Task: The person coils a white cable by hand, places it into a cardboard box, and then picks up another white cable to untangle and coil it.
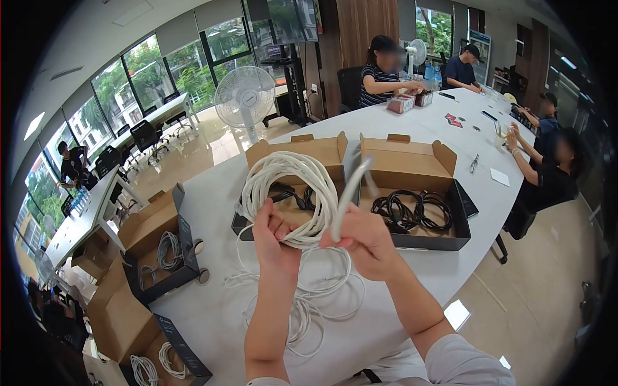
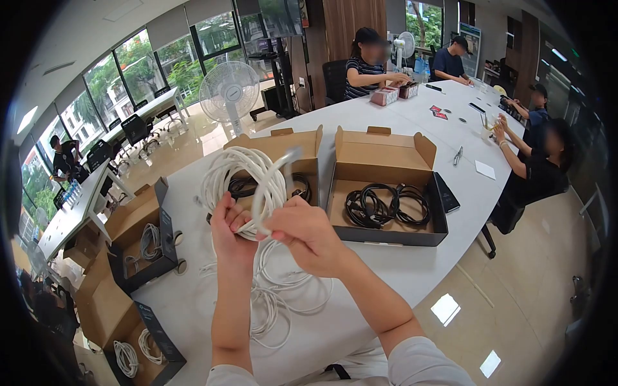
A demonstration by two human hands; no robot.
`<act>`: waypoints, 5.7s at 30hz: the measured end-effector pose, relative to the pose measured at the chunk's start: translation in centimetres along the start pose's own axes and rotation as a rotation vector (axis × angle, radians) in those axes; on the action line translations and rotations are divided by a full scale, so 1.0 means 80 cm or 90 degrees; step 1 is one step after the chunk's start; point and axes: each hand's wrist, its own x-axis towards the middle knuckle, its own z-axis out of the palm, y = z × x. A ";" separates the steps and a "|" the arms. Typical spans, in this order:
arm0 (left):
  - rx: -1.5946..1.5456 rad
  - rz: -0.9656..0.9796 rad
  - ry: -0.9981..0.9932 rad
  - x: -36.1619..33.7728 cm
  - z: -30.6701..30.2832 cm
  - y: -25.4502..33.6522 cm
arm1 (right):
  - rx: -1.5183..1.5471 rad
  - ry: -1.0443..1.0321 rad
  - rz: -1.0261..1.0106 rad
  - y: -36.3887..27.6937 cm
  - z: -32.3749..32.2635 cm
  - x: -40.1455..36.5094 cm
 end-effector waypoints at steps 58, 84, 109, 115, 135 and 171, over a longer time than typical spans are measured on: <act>0.302 0.321 0.000 -0.008 0.009 -0.011 | 0.061 -0.120 0.274 0.024 -0.009 0.000; 0.391 0.355 0.038 -0.035 -0.005 -0.008 | 0.016 0.403 0.059 0.063 0.025 -0.003; 0.140 0.265 -0.009 -0.040 0.014 -0.018 | 0.765 0.242 0.281 0.034 -0.012 -0.001; 0.092 0.190 -0.106 -0.034 0.005 0.001 | 0.999 0.126 0.252 0.046 -0.017 0.000; -0.105 -0.045 -0.370 -0.044 0.020 -0.017 | 0.485 0.444 0.208 0.036 -0.017 0.003; 0.075 0.055 -0.316 -0.012 -0.031 0.018 | 0.570 0.161 0.087 -0.002 -0.005 -0.004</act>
